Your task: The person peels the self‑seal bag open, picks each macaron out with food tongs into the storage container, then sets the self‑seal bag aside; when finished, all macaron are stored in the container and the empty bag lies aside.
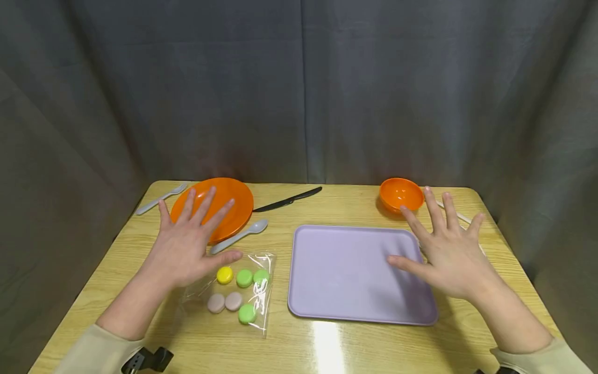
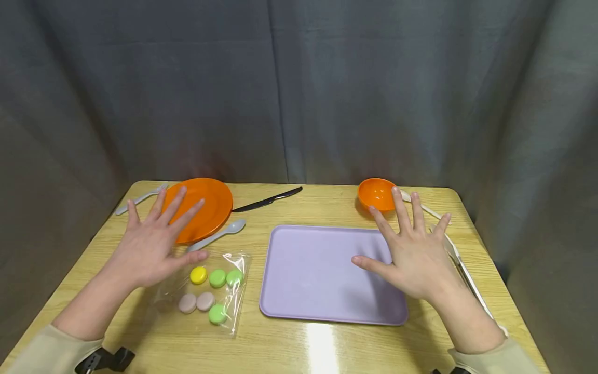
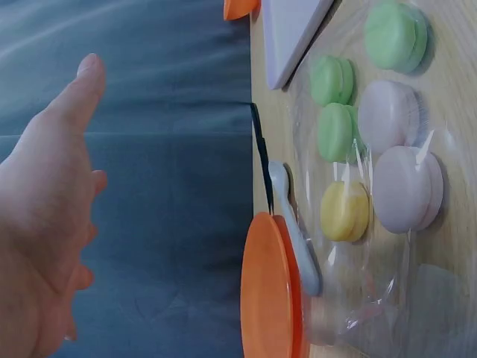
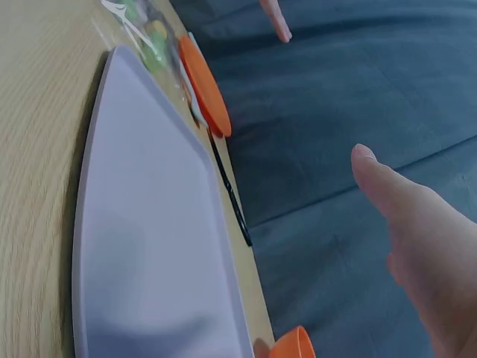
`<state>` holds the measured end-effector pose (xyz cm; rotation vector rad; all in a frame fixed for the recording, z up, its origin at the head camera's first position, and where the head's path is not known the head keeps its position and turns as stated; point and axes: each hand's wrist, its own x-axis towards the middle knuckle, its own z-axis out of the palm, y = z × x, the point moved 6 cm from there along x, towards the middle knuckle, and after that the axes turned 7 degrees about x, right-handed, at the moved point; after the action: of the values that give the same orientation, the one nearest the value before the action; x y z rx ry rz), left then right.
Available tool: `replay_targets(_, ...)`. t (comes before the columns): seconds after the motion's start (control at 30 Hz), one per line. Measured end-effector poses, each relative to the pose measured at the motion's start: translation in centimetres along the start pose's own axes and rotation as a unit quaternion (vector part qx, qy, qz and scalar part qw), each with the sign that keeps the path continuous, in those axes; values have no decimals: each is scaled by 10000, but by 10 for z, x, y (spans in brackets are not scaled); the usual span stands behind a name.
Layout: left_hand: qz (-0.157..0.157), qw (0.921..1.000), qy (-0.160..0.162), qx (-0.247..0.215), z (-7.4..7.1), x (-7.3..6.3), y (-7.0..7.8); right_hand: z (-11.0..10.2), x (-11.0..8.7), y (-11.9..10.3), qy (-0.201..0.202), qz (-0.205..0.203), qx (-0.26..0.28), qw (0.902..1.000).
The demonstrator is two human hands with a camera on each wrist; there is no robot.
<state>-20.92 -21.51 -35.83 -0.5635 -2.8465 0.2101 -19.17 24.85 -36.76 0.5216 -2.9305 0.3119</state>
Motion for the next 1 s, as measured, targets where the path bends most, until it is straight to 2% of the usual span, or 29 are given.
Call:
replay_targets(0.13, 60, 9998, -109, -131, -2, -2, 3, -4, 2, -10, 126, -162, 7, 9998)
replay_targets(0.27, 203, 9986, -132, -474, -5, -8, 4, -7, 7, -22, 283, -478, 209, 9982)
replay_targets(0.47, 723, 9917, -85, -1057, -4, -21, 4, -6, 10, -35, 266, -752, 1041, 9914)
replay_targets(0.57, 1005, 9863, -21, -1306, 0, -24, 5, -7, 10, -39, 228, -837, 1598, 9833)
replay_targets(0.7, 1280, 9786, 63, -1612, 7, -28, 6, -7, 11, -44, 191, -995, 2296, 9680)
replay_targets(0.8, 1295, 9754, -24, -1785, 16, -33, 5, -7, 14, -48, 257, -1117, 2690, 9563)
replay_targets(1.0, 1117, 9707, -341, -2099, 36, -44, 2, -2, 20, -58, 387, -1382, 3346, 9314)
